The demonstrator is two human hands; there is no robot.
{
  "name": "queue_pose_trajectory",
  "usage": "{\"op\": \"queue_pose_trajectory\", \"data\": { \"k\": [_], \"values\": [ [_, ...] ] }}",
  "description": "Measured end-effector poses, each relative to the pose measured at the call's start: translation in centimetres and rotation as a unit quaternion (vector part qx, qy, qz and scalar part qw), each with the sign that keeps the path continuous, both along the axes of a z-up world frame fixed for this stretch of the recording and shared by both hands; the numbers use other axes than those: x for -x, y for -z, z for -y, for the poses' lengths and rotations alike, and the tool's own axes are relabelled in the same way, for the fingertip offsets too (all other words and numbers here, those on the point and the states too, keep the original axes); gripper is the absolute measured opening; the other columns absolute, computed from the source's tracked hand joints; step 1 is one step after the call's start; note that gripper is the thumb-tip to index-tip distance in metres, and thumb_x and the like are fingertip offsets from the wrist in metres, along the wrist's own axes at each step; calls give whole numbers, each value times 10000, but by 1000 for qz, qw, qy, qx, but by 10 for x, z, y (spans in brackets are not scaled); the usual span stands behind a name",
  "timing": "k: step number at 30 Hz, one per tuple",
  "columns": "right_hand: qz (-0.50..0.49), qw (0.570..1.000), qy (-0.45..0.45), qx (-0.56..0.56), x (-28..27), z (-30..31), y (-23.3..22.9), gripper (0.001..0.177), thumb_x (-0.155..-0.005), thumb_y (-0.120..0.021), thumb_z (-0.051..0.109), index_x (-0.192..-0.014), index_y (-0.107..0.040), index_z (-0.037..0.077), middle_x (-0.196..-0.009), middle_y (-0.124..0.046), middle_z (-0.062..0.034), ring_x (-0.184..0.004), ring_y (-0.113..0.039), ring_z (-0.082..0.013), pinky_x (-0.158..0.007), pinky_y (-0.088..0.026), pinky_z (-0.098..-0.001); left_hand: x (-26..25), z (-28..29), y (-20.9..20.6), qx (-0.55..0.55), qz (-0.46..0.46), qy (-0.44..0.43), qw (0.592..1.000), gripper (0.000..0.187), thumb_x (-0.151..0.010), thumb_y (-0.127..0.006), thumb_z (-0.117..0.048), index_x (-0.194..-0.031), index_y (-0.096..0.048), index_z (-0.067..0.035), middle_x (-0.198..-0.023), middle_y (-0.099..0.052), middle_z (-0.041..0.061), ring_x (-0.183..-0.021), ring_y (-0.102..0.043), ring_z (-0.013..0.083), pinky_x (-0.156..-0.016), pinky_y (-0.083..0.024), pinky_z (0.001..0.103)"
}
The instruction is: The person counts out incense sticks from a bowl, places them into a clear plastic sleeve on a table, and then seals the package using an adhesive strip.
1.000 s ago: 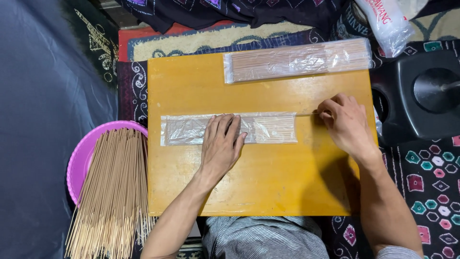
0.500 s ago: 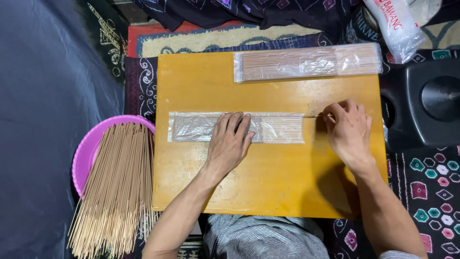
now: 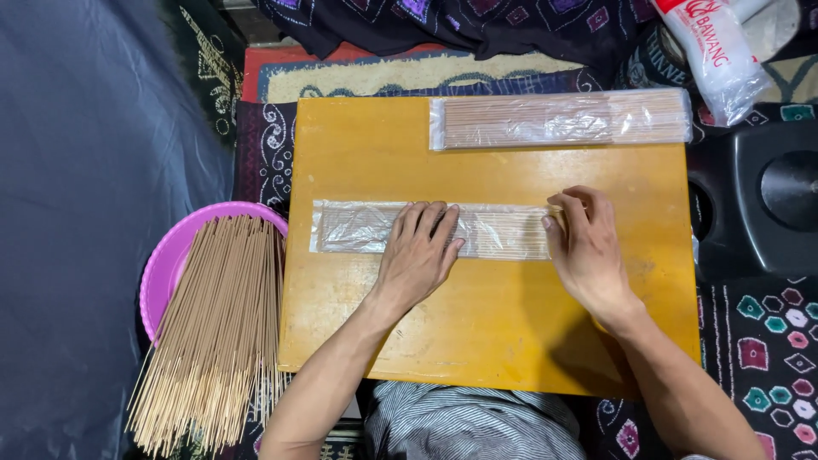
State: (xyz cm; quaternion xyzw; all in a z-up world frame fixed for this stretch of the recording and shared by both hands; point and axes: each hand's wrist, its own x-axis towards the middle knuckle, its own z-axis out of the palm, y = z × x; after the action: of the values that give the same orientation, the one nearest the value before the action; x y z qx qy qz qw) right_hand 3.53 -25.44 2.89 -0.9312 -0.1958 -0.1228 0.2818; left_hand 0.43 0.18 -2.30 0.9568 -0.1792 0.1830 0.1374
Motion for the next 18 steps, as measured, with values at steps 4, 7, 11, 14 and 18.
{"op": "queue_pose_trajectory", "data": {
  "k": [4,7,11,14,18],
  "values": [
    [16,999,-18,-41,3,-6,8,278,-989,-690,105,-1247,-606,43,-1239,-528,-185,-1138,-602,-428,-952,-548,-507,-1,1,0,4,-8,4,1000,472,-1034,-514,-403,-1376,-587,-86,-1267,-579,147,-1270,-510,328,-1172,-348,514],
    [16,997,-38,-58,2,-9,16,295,-1006,-684,163,-1272,-596,69,-1271,-506,-167,-1143,-612,-398,-946,-561,-503,-2,1,1,4,2,10,1000,463,-1029,-523,-392,-1366,-594,-82,-1261,-582,149,-1255,-514,325,-1165,-350,506],
    [10,996,-49,-75,5,-17,21,294,-1003,-693,180,-1257,-615,55,-1276,-501,-169,-1149,-618,-397,-968,-561,-507,0,1,1,7,2,13,1000,469,-1025,-522,-394,-1373,-582,-86,-1264,-579,145,-1256,-514,319,-1165,-347,509],
    [8,995,-58,-86,5,-18,22,264,-995,-700,188,-1220,-634,67,-1270,-512,-169,-1146,-628,-407,-985,-553,-544,0,2,1,11,3,15,1000,467,-1027,-521,-389,-1368,-586,-76,-1264,-583,148,-1254,-517,319,-1163,-343,510],
    [18,992,-71,-99,4,-17,30,274,-978,-729,200,-1204,-647,69,-1277,-501,-157,-1152,-632,-388,-977,-556,-552,0,2,0,15,-3,15,1000,471,-1023,-523,-387,-1372,-580,-76,-1269,-580,144,-1258,-512,315,-1167,-335,510]
  ]
}}
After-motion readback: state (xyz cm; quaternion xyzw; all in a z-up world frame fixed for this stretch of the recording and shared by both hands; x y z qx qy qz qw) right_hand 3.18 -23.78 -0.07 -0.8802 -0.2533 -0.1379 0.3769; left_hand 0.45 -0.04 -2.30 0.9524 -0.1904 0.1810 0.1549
